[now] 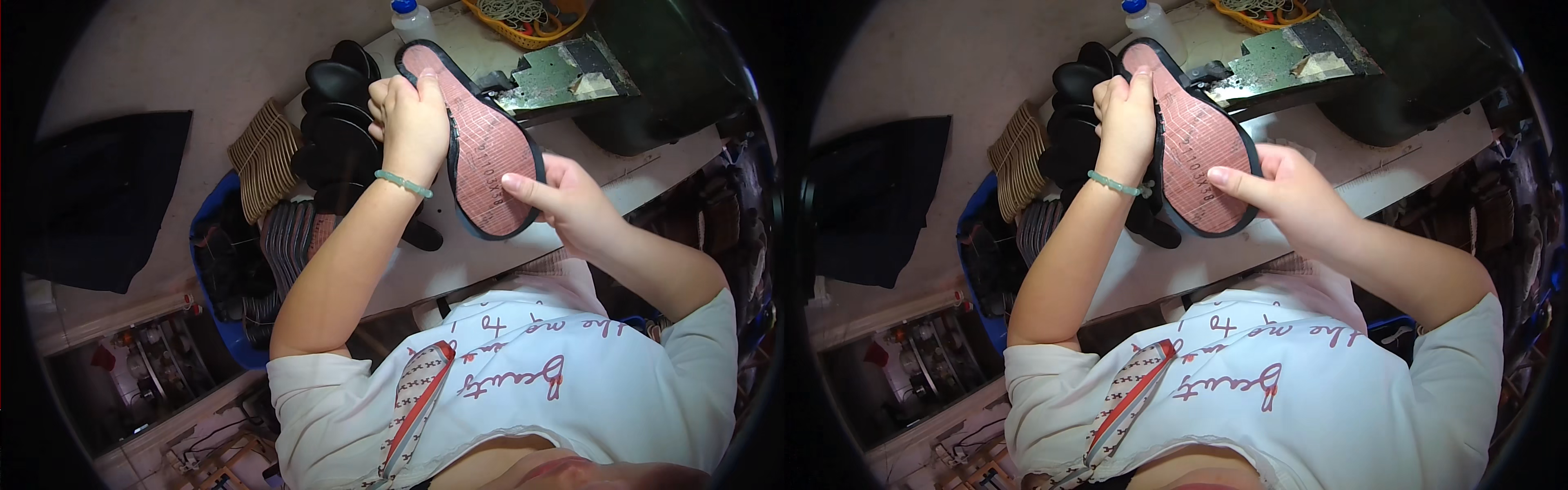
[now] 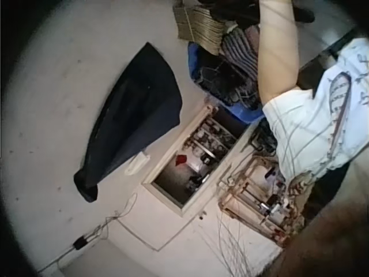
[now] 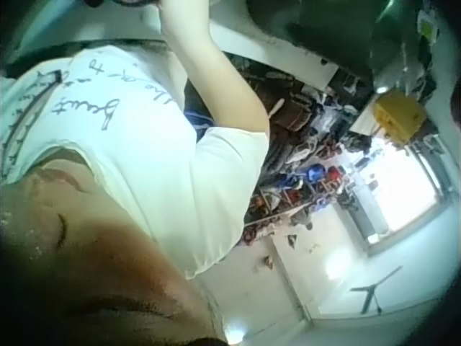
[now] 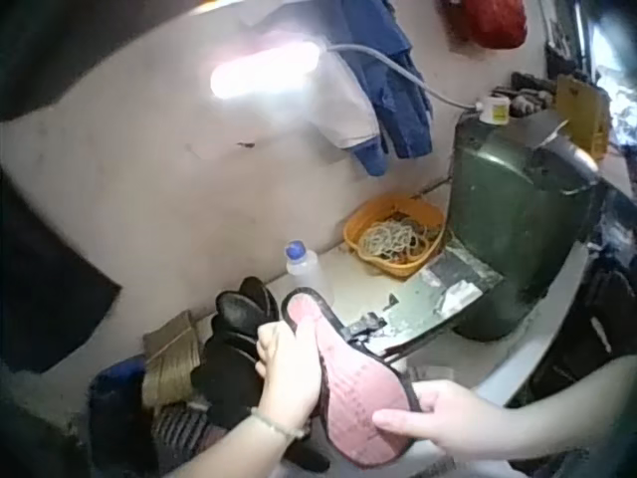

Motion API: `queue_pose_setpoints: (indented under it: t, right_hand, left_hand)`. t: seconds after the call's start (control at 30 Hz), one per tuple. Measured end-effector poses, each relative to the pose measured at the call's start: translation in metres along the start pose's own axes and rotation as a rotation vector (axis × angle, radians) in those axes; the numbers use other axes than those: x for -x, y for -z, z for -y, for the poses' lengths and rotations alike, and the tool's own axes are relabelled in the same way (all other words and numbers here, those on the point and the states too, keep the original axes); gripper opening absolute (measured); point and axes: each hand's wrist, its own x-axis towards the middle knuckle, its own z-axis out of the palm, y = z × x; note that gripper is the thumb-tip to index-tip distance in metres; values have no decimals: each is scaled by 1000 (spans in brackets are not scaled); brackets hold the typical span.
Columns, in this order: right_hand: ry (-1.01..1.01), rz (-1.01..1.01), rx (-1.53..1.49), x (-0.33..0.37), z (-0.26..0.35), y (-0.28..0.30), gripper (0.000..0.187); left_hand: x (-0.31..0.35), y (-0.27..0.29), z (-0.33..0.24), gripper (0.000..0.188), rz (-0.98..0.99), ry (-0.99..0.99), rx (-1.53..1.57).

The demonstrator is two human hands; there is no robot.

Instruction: The person picks up shoe insoles one at a time, folds and presses the edge lining around each insole base by hand, and places them onto a stack on the table.

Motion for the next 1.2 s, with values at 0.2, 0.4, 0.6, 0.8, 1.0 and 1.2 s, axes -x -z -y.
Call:
queue_pose_setpoints:
  t: [0.2, 0.4, 0.6, 0.8, 1.0, 1.2]
  right_hand:
    - [-25, -6, -84, -13, -2, -8, 28]
    - [-8, -69, -110, -26, 3, -16, 27]
    - [-55, -72, -109, -31, 9, -20, 30]
    - [-133, -23, -166, -19, 2, -24, 31]
    - [-73, -48, -237, -34, 7, -23, 31]
    - [-137, -43, -211, -37, 21, -22, 33]
  left_hand:
    - [-30, -9, 27, 56, 44, 96, 113]
    - [-41, -7, 34, 75, 193, 221, 708]
    - [-23, 12, 2, 98, 200, 295, 863]
    - [-34, 6, 15, 98, 247, 327, 892]
    - [-67, 26, 46, 73, 302, -376, 183]
    - [-83, 51, 25, 41, 1111, -334, 477]
